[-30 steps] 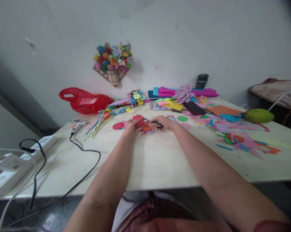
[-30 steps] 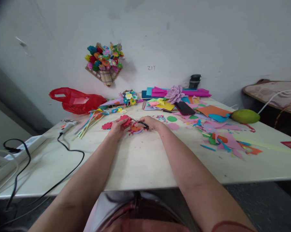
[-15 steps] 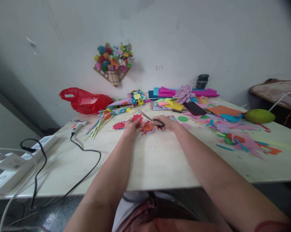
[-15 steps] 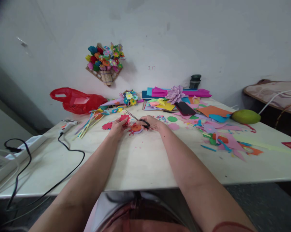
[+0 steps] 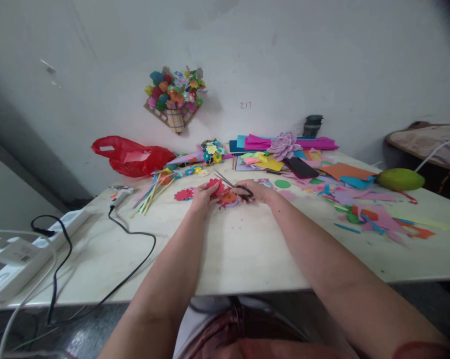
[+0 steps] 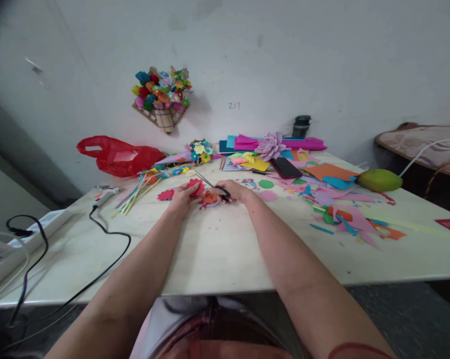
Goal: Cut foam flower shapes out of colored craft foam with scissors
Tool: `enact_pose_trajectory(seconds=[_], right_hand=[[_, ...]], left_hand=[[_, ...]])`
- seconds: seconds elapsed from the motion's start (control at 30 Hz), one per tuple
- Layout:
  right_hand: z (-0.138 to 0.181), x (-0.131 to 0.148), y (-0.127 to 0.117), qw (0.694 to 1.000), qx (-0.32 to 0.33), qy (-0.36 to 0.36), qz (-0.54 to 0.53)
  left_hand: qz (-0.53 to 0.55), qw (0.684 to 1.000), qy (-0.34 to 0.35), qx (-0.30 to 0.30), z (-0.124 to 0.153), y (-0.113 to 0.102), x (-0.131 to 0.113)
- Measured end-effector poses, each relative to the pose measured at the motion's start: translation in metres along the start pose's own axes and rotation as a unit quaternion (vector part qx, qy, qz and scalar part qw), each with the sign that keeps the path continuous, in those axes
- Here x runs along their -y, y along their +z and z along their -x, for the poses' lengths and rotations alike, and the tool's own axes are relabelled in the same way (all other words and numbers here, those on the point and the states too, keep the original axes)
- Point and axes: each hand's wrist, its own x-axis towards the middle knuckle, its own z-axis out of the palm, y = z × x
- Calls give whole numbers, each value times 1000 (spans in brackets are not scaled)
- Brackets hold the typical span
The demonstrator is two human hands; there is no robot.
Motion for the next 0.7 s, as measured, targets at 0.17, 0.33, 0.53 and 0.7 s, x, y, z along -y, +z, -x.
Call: enact_pose_trajectory(seconds=[0.17, 0.33, 0.53, 0.7], right_hand=[[-1, -1, 0, 1000, -1, 0, 1], [0, 1, 1, 1000, -4, 9, -3], [0, 0, 0, 1000, 3, 1, -4], [-3, -5, -1, 1000, 6, -5, -7]], left_hand=[[-4, 1000, 7, 15, 1, 1, -1], [-8, 1000, 12, 18, 1, 1, -1], [-12, 999, 8, 38, 0, 0, 0], [-11, 999, 1, 49, 0, 1, 0]])
